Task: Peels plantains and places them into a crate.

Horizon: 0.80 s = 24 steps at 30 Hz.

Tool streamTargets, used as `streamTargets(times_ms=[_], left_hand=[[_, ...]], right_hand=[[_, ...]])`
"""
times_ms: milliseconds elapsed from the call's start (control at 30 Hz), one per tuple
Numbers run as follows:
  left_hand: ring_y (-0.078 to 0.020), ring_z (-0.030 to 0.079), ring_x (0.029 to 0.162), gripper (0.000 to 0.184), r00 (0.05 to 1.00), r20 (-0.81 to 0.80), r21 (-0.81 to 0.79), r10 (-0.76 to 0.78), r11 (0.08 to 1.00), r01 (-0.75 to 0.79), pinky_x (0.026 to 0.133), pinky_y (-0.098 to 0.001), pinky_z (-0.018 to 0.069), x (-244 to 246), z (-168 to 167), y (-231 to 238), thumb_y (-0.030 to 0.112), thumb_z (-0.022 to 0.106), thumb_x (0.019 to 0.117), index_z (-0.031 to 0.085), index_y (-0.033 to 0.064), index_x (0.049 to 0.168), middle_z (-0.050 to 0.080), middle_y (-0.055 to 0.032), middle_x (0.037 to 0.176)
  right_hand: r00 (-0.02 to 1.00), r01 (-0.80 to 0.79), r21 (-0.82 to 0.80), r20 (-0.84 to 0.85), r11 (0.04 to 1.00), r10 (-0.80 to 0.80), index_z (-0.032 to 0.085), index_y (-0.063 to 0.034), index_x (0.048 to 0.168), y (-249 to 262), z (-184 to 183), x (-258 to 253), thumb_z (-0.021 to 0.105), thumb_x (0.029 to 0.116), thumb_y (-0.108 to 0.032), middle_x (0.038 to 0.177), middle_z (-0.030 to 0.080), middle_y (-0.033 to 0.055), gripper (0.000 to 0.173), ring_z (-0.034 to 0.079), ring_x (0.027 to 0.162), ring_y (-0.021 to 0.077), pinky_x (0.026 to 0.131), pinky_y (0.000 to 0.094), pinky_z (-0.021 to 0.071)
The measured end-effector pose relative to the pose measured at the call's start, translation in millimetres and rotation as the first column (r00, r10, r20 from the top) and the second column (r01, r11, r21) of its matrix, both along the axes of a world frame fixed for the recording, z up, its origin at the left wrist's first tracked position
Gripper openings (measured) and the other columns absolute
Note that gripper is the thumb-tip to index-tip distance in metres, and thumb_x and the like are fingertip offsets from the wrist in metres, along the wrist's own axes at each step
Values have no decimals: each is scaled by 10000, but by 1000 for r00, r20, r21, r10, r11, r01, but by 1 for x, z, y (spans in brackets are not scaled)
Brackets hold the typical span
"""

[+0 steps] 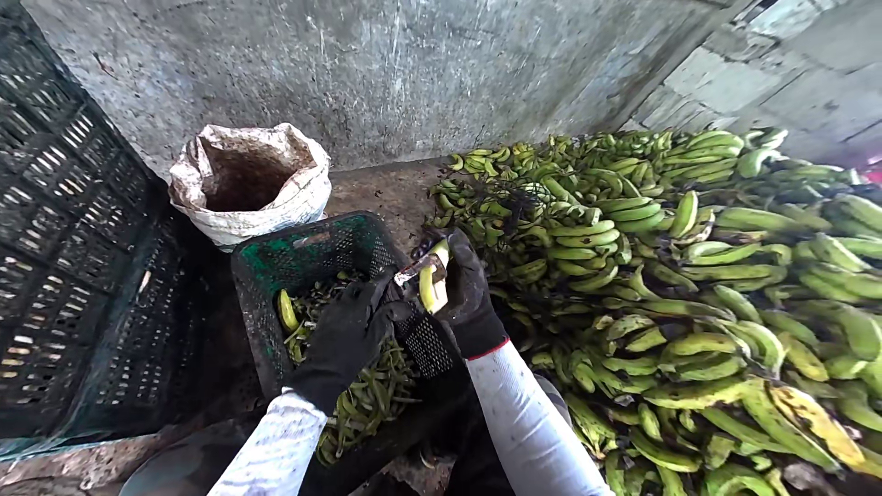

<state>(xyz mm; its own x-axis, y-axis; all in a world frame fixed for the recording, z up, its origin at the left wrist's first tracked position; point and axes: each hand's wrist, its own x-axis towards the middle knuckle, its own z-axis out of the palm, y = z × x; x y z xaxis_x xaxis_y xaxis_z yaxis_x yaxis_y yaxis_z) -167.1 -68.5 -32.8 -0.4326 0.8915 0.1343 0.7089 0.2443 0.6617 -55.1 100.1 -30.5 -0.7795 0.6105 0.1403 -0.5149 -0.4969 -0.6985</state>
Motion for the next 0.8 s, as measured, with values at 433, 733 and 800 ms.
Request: streamTargets(times_ms=[433, 733, 800], left_hand=[[-387, 650, 1166, 489, 990, 35, -46, 140, 989, -138, 995, -603, 497, -14, -14, 6, 393, 412, 1090, 456, 222, 1546, 653, -193, 1305], [-369, 657, 1140, 636, 998, -40, -4, 47, 999, -47, 965, -613, 504, -11, -20, 3, 601, 410, 1020, 545, 173, 1471, 672, -167, 1263], [-414, 648, 1157, 703, 980, -199, 118, -23, 992, 47, 979, -625, 497, 4, -28, 5, 657, 400, 995, 599, 145, 1434, 678, -207, 1250]], right_hand=[[878, -224, 269, 472, 937, 74, 581, -95, 1182, -25, 6, 12, 321, 1088, -267, 886, 656, 10, 325, 644, 775, 64, 709, 230, 564], [960, -48, -157, 266, 986, 89, 640, -125, 1004, -8, -22, 15, 263, 1048, -593, 735, 647, 48, 602, 624, 571, 126, 491, 273, 544], [978, -30, -286, 191, 958, 88, 642, -132, 949, -2, -24, 19, 278, 1034, -590, 753, 660, 47, 591, 641, 609, 146, 525, 306, 555]])
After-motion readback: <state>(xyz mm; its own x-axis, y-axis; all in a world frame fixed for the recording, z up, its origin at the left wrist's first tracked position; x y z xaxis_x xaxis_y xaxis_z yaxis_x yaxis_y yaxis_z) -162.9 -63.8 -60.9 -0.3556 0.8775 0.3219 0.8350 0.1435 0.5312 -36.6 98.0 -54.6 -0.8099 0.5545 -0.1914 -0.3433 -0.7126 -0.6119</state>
